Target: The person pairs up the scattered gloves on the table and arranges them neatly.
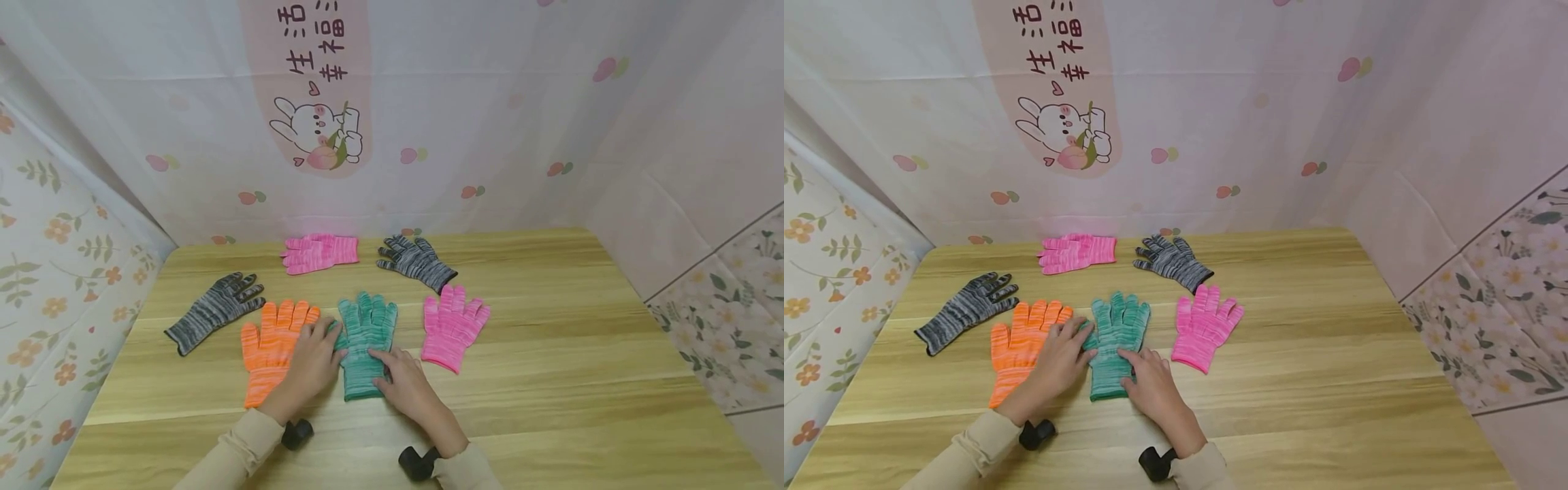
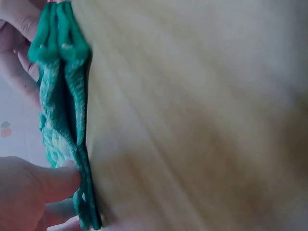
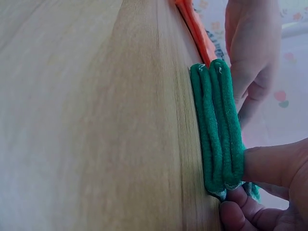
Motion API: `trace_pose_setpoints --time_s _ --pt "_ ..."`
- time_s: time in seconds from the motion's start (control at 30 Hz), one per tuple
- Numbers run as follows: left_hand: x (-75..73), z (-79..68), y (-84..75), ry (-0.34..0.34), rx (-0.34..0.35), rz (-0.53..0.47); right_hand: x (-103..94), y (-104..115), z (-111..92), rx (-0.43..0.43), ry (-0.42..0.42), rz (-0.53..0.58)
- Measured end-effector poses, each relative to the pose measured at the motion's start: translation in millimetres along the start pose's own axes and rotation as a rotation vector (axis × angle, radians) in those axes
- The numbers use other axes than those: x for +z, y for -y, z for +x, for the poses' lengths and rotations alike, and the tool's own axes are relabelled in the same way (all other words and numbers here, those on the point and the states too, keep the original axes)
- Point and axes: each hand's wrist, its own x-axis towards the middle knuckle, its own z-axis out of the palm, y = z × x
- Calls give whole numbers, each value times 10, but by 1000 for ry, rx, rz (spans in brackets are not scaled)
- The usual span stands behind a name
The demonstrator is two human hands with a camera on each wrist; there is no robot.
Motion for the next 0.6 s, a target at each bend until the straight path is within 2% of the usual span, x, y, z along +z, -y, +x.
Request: trace_pose_setpoints --time_s 0.1,0.27,0.5,0.6 --pt "-28 15 2 27 10 -2 -8 -1 -3 0 3 4" --pt "-57 87 -10 68 -43 -76 -19 8 -7 6 11 27" --pt "-82 388 -43 123 -227 -331 -29 -1 -11 0 14 34" --pt "-62 517 -25 161 -290 -404 -23 -5 -4 0 15 37"
